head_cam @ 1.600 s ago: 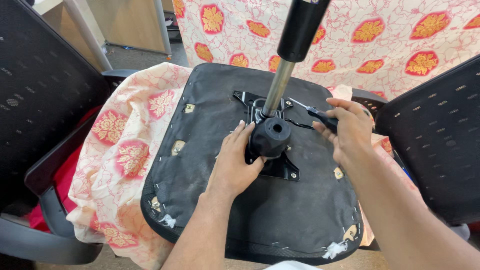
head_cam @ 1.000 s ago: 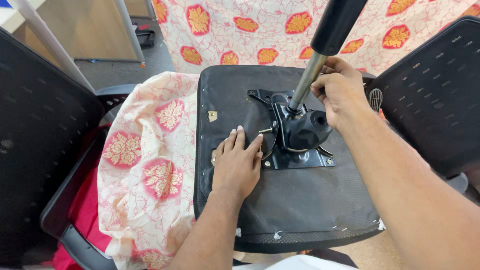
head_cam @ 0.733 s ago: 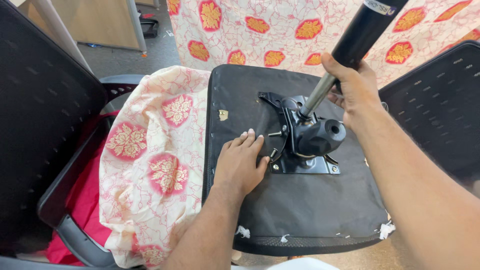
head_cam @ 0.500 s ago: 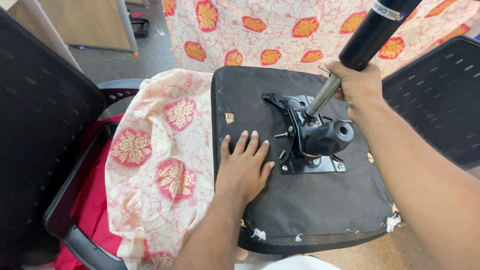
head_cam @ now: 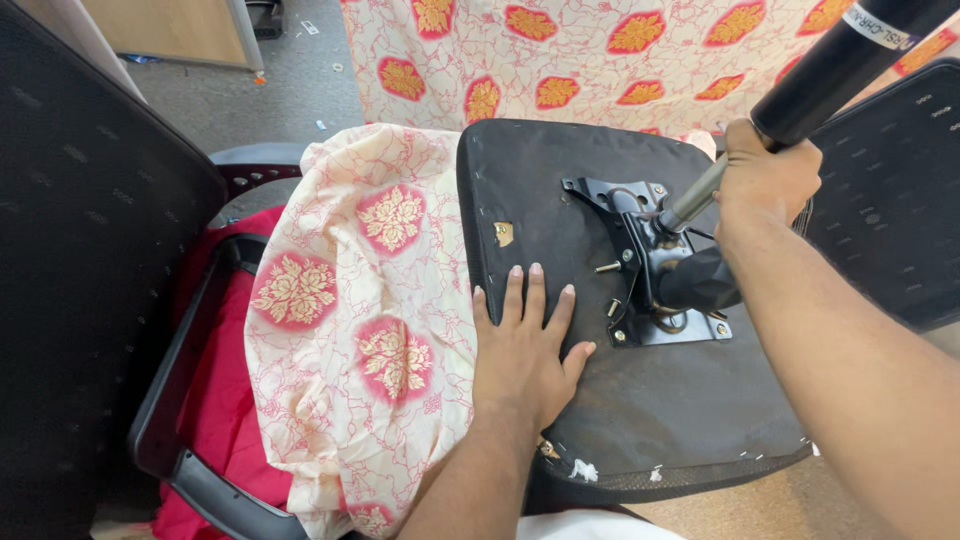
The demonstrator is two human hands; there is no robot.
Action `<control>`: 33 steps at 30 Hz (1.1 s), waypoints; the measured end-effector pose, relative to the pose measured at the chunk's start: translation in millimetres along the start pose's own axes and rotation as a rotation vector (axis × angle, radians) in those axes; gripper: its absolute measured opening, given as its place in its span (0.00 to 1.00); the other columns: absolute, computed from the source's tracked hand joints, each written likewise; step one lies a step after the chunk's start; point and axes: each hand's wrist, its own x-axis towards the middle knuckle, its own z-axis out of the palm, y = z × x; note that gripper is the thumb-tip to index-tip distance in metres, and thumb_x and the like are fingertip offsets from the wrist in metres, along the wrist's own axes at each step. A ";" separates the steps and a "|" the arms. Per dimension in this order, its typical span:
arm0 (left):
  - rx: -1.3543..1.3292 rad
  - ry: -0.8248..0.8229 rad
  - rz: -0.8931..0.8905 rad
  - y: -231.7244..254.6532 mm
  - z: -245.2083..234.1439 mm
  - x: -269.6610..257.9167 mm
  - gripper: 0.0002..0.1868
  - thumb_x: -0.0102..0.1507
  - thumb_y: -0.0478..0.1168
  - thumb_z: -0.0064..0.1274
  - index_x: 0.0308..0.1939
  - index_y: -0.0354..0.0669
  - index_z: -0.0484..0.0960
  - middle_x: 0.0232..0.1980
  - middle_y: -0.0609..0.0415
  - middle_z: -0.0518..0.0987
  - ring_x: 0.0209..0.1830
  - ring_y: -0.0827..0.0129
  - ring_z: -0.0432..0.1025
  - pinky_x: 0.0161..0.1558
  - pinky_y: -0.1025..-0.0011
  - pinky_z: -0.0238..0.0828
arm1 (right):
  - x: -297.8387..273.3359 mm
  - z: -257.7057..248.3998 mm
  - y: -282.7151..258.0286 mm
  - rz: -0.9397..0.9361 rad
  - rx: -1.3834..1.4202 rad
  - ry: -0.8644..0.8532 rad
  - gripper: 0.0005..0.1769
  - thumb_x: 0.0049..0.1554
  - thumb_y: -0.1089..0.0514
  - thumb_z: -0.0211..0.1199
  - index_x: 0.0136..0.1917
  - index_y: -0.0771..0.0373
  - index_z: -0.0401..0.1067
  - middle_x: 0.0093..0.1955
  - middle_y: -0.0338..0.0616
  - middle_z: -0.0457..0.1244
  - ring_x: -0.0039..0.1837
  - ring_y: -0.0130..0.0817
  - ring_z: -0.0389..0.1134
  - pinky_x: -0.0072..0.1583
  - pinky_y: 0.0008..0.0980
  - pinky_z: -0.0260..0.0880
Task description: The person uses a screwdriver to tighten screws on the underside of an office chair seat, securing the gas lift mechanism to the seat base. They work on multiple screws around the central mounting plate.
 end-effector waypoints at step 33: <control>-0.081 0.021 0.323 -42.9 6.7 53.9 0.36 0.63 0.70 0.40 0.71 0.64 0.69 0.79 0.41 0.57 0.80 0.52 0.47 0.74 0.45 0.35 | -99.7 -90.3 90.7 -0.304 0.161 -0.500 0.50 0.55 0.43 0.76 0.80 0.66 0.56 0.68 0.41 0.61 0.70 0.30 0.63 0.71 0.31 0.62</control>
